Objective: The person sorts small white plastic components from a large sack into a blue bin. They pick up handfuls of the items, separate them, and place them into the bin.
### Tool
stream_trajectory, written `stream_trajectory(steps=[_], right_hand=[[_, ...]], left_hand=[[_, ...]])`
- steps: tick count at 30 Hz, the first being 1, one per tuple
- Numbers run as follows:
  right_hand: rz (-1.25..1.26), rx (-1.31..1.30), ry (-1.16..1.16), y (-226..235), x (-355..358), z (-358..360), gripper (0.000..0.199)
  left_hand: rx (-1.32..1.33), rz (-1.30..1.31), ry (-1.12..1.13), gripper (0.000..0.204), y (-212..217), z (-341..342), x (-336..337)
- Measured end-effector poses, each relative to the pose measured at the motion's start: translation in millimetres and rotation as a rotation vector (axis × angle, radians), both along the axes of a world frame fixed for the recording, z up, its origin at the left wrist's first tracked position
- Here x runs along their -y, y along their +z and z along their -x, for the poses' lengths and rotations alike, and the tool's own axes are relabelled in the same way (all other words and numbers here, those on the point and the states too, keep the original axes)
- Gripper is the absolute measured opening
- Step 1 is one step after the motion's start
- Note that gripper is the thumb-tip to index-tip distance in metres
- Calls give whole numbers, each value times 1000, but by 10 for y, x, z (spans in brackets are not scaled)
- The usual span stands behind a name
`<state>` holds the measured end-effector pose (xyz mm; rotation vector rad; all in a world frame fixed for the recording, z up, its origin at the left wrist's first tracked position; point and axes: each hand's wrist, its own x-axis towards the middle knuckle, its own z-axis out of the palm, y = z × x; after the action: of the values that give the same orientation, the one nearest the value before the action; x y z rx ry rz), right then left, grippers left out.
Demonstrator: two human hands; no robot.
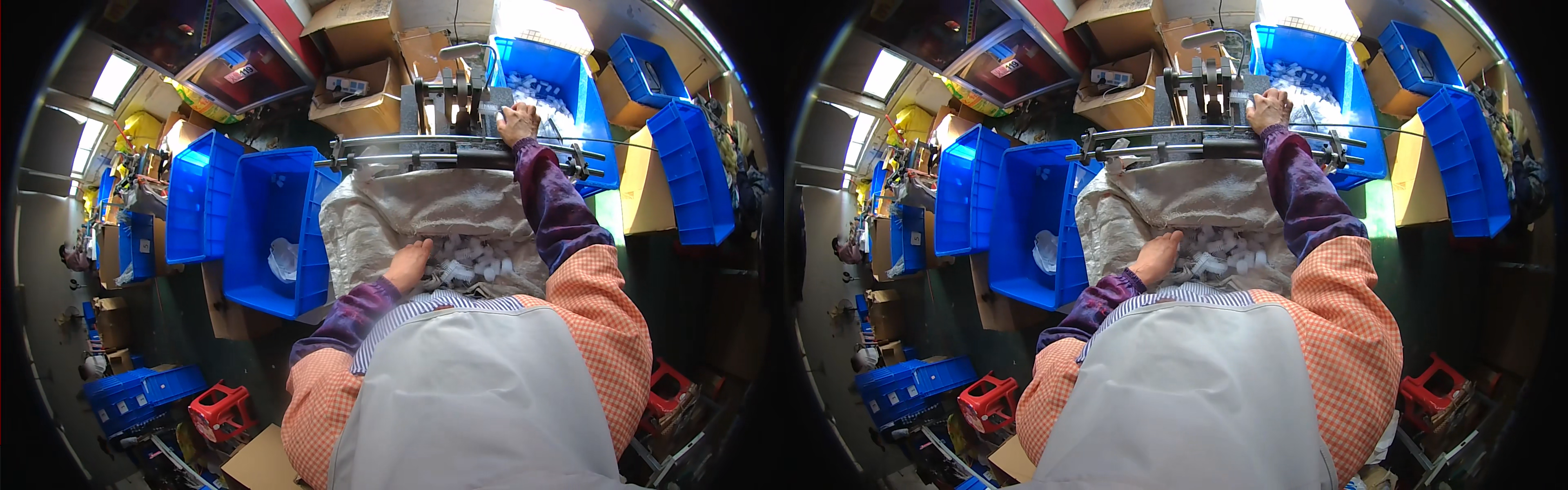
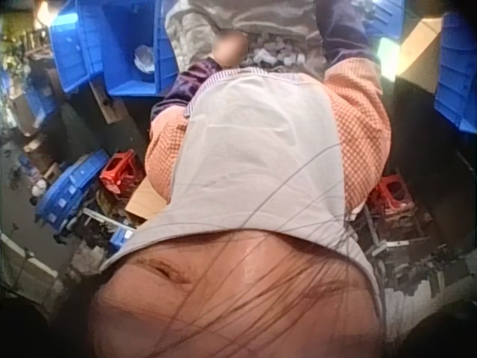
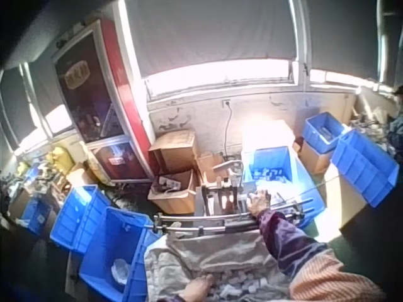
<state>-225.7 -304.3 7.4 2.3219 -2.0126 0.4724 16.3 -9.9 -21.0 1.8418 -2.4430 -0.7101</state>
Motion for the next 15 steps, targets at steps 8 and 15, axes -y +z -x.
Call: stream_trajectory(steps=[8, 15], right_hand=[[17, -9, 8, -69, -32, -574, 25], [63, -19, 29, -74, -77, -535, 27]], left_hand=[[-13, 28, -38, 27, 49, 29, 43], [-57, 73, 68, 27, 130, 50, 33]])
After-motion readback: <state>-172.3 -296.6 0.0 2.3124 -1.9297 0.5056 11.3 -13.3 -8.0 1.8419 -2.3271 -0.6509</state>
